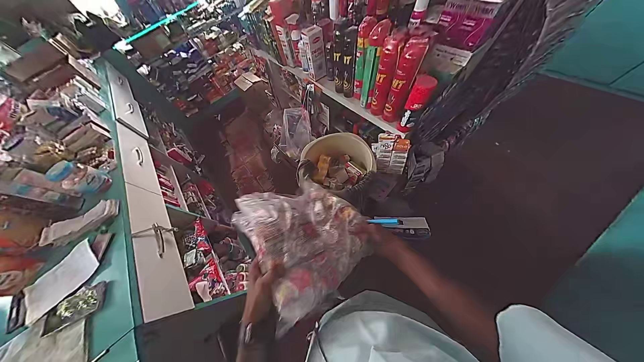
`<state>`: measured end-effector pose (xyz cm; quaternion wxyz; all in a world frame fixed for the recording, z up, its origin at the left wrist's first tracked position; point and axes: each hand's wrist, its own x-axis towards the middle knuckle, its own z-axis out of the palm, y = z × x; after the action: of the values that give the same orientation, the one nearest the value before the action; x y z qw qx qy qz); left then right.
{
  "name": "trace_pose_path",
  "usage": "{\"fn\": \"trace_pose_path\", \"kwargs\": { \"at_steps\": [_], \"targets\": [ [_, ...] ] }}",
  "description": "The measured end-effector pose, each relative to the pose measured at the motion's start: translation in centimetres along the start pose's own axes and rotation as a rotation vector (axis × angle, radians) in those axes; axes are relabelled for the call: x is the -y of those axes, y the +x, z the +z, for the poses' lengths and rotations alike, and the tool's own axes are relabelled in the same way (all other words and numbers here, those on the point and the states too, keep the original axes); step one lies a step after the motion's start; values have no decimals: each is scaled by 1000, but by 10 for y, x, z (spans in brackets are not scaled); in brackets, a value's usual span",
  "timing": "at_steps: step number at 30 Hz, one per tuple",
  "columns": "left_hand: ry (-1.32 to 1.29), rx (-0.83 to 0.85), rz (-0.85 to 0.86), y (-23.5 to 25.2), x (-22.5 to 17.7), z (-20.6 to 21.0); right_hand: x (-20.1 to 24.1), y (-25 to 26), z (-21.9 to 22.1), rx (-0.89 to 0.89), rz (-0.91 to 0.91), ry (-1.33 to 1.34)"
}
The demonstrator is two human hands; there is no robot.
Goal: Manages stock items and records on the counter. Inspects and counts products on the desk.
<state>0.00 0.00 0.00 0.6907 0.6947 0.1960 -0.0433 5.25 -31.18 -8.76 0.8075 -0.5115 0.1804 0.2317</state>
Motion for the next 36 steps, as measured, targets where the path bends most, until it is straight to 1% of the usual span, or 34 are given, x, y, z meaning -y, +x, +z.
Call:
{"fn": "trace_pose_path", "kwargs": {
  "at_steps": [2,4,7,9,12,14,16,17,19,21,22,23,24,25,26,28,29,31,32,34,36],
  "targets": [
    [-9,145,9,51,5,47,12,15,-36,-129,-47,13],
    [-66,269,30,95,-2,93,36,26,-61,-251,-91,69],
    [-201,348,28,147,-21,158,74,55,-93,-319,-183,204],
    [-227,357,15,188,-16,190,100,75,-102,-371,-228,252],
    [-136,325,-53,259,18,221,120,110,-114,-431,-253,200],
    [17,222,-127,292,48,233,114,138,-127,-478,-220,111],
    [199,207,-163,299,74,229,94,157,-137,-520,-209,-2],
    [265,198,-156,294,84,220,82,163,-139,-514,-244,-96],
    [326,155,-93,268,102,191,57,164,-141,-499,-322,-369],
    [365,172,5,225,123,147,31,159,-136,-572,-522,-562],
    [393,183,25,199,139,120,18,149,-128,-607,-623,-602],
    [419,183,8,172,159,92,6,138,-119,-620,-665,-627],
    [445,173,-47,141,179,63,-6,127,-109,-628,-706,-661],
    [465,144,-137,107,198,36,-17,116,-97,-611,-744,-698],
    [455,86,-242,72,218,9,-27,108,-85,-542,-773,-718],
    [340,-97,-432,2,249,-35,-41,101,-49,-324,-776,-744],
    [281,-199,-510,-30,252,-50,-43,99,-28,-159,-735,-760],
    [183,-406,-622,-81,244,-70,-49,104,15,232,-658,-819],
    [141,-489,-650,-101,237,-76,-51,109,37,418,-639,-860],
    [86,-631,-668,-128,233,-83,-51,118,88,722,-620,-916],
    [-24,-715,-624,-143,224,-81,-48,126,142,927,-657,-953]
  ]
}}
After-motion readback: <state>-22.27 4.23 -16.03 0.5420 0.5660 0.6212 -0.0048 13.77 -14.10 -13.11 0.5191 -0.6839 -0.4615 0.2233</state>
